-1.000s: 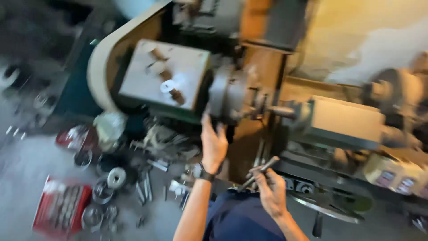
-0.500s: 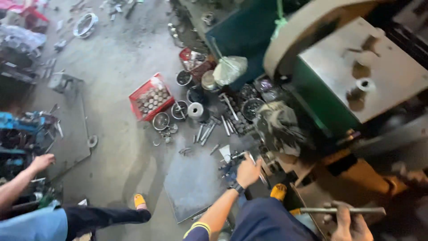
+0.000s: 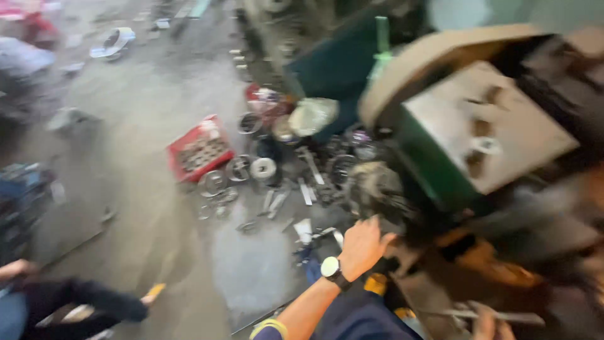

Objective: Using a lathe and various tools to machine a cylindrical metal part.

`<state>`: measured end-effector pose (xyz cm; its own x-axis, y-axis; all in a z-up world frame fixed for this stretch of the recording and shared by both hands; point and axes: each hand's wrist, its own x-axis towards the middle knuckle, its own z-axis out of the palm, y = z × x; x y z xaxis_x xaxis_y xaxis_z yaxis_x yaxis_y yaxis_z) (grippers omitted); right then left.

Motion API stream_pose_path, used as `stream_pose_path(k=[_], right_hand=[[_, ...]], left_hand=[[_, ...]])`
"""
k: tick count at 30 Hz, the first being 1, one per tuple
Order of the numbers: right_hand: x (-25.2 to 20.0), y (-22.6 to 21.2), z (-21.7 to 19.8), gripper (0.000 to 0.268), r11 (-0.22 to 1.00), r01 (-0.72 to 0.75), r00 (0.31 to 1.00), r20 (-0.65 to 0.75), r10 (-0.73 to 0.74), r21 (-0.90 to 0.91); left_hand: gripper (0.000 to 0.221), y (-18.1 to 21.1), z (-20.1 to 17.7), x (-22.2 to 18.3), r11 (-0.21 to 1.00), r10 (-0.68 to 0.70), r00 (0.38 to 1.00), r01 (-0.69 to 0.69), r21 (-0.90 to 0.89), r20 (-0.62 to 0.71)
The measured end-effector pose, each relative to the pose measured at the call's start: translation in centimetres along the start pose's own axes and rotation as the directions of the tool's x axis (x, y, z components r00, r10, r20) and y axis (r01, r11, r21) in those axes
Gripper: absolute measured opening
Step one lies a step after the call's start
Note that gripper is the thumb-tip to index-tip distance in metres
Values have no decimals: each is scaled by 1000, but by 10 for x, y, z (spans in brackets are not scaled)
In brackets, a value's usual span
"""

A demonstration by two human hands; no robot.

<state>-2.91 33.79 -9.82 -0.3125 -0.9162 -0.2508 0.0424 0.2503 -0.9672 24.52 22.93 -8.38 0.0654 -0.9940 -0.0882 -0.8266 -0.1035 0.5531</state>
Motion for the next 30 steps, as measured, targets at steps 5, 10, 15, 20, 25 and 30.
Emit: stream_pose_path(k=[5,10,15,20,25,30], right_hand=[[-7,23,6,20,999,-15,941,-337,4,-29],[-30,-18,15,25,964,-117,929,-317,192,240],[-39,-18,4,28,941,136,949,-313,-34,310],[-44,-15,3,27,925,162,950,-307,-52,343],[-39,-12,5,27,960,134,956,-289,-59,247],[-31,-10,7,24,948,115,967,-253,-38,297]], left_hand=[[35,158,-28,54,459,670,619,-780,-426,-410],[36,257,47,172,578,815,579,-815,37,2],[50,289,46,186,888,409,878,-445,112,248],[47,250,49,157,856,514,858,-513,68,-1],[49,173,64,72,612,507,731,-678,-407,-456],[54,83,125,33,742,363,881,-471,-477,-305]])
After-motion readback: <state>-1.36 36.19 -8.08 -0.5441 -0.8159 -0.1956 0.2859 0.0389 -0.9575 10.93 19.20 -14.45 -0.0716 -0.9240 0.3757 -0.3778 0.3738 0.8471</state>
